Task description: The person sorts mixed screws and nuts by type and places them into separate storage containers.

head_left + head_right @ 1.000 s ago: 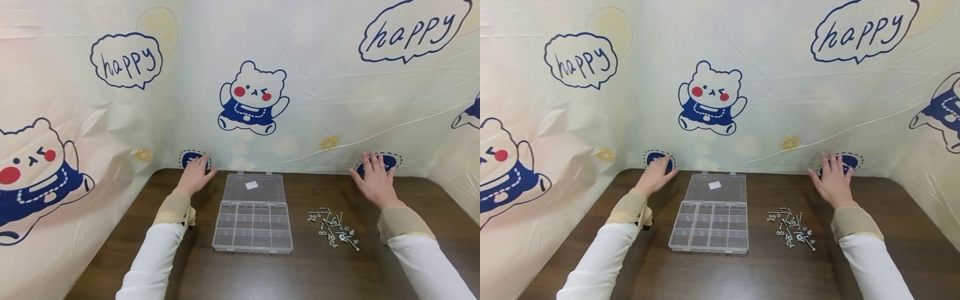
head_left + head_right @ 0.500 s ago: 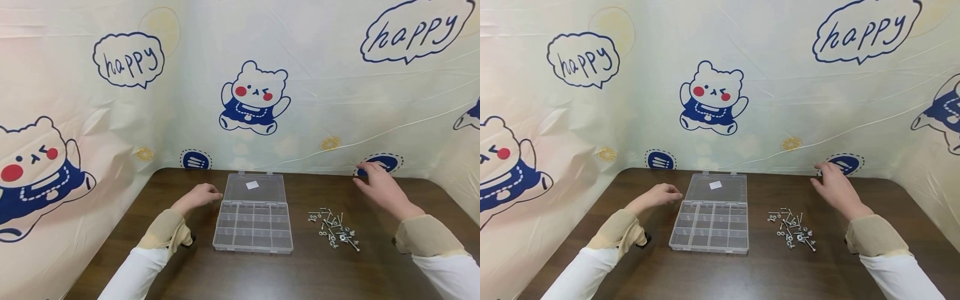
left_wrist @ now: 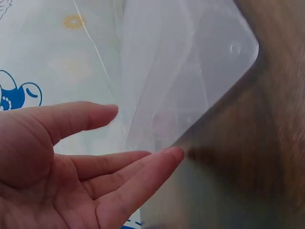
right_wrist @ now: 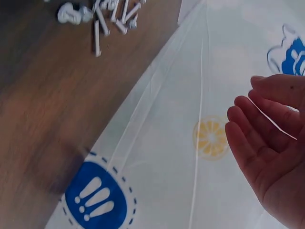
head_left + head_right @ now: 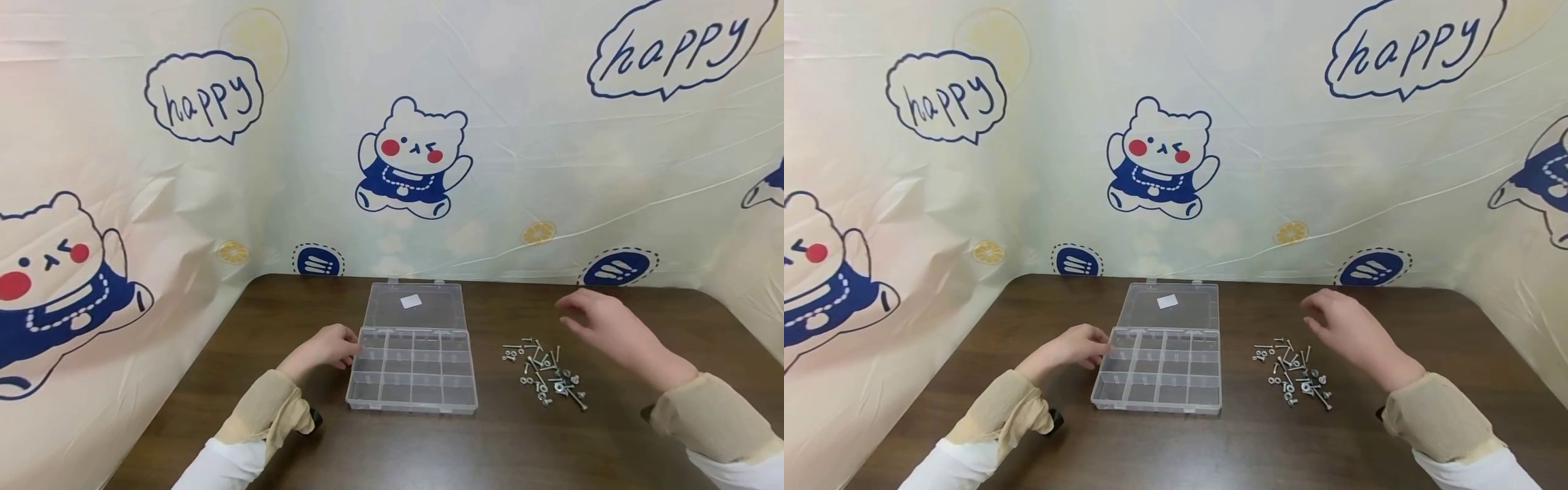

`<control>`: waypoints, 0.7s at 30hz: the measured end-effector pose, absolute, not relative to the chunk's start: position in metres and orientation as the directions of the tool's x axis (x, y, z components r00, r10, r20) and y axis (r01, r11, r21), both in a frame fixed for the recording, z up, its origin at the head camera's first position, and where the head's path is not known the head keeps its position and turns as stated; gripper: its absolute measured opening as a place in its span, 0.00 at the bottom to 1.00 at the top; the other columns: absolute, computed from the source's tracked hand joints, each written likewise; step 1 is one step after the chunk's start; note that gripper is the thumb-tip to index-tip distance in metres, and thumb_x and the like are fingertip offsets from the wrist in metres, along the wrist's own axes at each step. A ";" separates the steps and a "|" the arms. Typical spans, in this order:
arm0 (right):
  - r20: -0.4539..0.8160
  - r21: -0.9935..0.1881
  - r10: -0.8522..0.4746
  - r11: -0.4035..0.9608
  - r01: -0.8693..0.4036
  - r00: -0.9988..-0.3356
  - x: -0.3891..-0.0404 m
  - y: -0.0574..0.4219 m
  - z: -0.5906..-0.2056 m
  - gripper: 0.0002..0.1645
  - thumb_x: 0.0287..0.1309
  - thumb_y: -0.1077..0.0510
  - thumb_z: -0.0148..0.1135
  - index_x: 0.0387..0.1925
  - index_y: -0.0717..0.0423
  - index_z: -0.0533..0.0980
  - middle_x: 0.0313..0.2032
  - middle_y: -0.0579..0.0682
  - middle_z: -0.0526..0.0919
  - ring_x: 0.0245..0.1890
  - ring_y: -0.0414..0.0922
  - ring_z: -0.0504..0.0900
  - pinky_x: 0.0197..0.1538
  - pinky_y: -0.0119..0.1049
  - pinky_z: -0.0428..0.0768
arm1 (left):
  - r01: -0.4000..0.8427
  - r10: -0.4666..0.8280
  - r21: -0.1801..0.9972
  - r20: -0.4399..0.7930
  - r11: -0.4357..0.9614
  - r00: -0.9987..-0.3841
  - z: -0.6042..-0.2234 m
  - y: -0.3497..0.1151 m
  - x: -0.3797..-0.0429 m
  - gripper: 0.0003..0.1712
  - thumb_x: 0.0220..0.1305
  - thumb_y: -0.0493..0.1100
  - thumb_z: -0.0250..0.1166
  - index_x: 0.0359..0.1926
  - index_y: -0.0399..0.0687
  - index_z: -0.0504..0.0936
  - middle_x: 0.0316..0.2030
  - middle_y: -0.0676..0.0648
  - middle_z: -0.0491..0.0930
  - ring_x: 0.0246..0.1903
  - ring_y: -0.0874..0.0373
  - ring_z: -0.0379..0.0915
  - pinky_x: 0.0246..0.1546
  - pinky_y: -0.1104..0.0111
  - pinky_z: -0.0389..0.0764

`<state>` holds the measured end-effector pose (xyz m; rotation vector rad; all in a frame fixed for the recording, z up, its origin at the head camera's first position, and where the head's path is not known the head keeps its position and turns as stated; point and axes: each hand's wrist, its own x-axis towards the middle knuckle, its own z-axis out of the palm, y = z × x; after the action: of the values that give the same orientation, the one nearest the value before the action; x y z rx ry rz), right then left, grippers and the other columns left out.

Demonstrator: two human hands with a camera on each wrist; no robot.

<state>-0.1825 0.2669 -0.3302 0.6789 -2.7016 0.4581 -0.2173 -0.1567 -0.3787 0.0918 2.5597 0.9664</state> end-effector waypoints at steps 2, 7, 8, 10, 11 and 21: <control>0.382 -0.213 -0.435 0.817 -0.536 -0.815 -0.180 0.262 -0.333 0.08 0.44 0.68 0.65 0.31 0.61 0.78 0.29 0.48 0.79 0.30 0.44 0.78 0.33 0.41 0.80 | -0.090 0.203 0.674 -0.343 0.734 -0.917 -0.380 -0.156 -0.214 0.09 0.57 0.35 0.59 0.36 0.31 0.77 0.25 0.44 0.76 0.24 0.57 0.75 0.27 0.67 0.83; 0.408 -0.190 -0.528 0.749 -0.635 -0.745 -0.177 0.253 -0.343 0.09 0.40 0.71 0.67 0.25 0.56 0.79 0.25 0.43 0.78 0.26 0.38 0.76 0.27 0.33 0.79 | -0.102 0.209 0.725 -0.326 0.681 -0.922 -0.385 -0.156 -0.209 0.05 0.52 0.29 0.58 0.31 0.29 0.76 0.19 0.46 0.73 0.20 0.60 0.72 0.26 0.67 0.83; 0.402 -0.193 -0.535 0.744 -0.640 -0.743 -0.177 0.251 -0.346 0.10 0.40 0.71 0.67 0.25 0.55 0.79 0.25 0.42 0.78 0.26 0.37 0.75 0.28 0.32 0.79 | -0.098 0.210 0.728 -0.320 0.678 -0.924 -0.386 -0.157 -0.208 0.05 0.52 0.28 0.57 0.31 0.28 0.77 0.19 0.46 0.73 0.20 0.60 0.71 0.27 0.67 0.83; 0.377 -0.203 -0.552 0.735 -0.648 -0.744 -0.177 0.248 -0.350 0.09 0.40 0.71 0.67 0.24 0.54 0.80 0.25 0.41 0.78 0.26 0.36 0.76 0.28 0.32 0.79 | -0.090 0.211 0.733 -0.309 0.674 -0.927 -0.387 -0.157 -0.208 0.06 0.52 0.28 0.58 0.32 0.26 0.77 0.21 0.46 0.73 0.22 0.59 0.72 0.28 0.67 0.83; 0.358 -0.216 -0.556 0.733 -0.645 -0.751 -0.177 0.247 -0.352 0.09 0.41 0.71 0.67 0.25 0.54 0.80 0.26 0.41 0.78 0.26 0.36 0.76 0.29 0.32 0.80 | -0.092 0.206 0.734 -0.305 0.673 -0.930 -0.388 -0.157 -0.207 0.06 0.52 0.28 0.58 0.32 0.25 0.77 0.23 0.45 0.74 0.22 0.59 0.72 0.29 0.67 0.83; 0.261 -0.295 -0.636 0.664 -0.688 -0.726 -0.187 0.239 -0.382 0.11 0.40 0.74 0.66 0.25 0.57 0.81 0.26 0.45 0.80 0.28 0.39 0.78 0.30 0.33 0.81 | -0.110 0.165 0.733 -0.292 0.671 -0.942 -0.390 -0.154 -0.197 0.05 0.49 0.27 0.58 0.29 0.27 0.78 0.25 0.44 0.77 0.25 0.54 0.78 0.28 0.67 0.83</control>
<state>-0.1867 0.2388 -0.3817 1.0960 -2.7398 0.5706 -0.1967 -0.1536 -0.3897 0.0437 2.5535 1.1513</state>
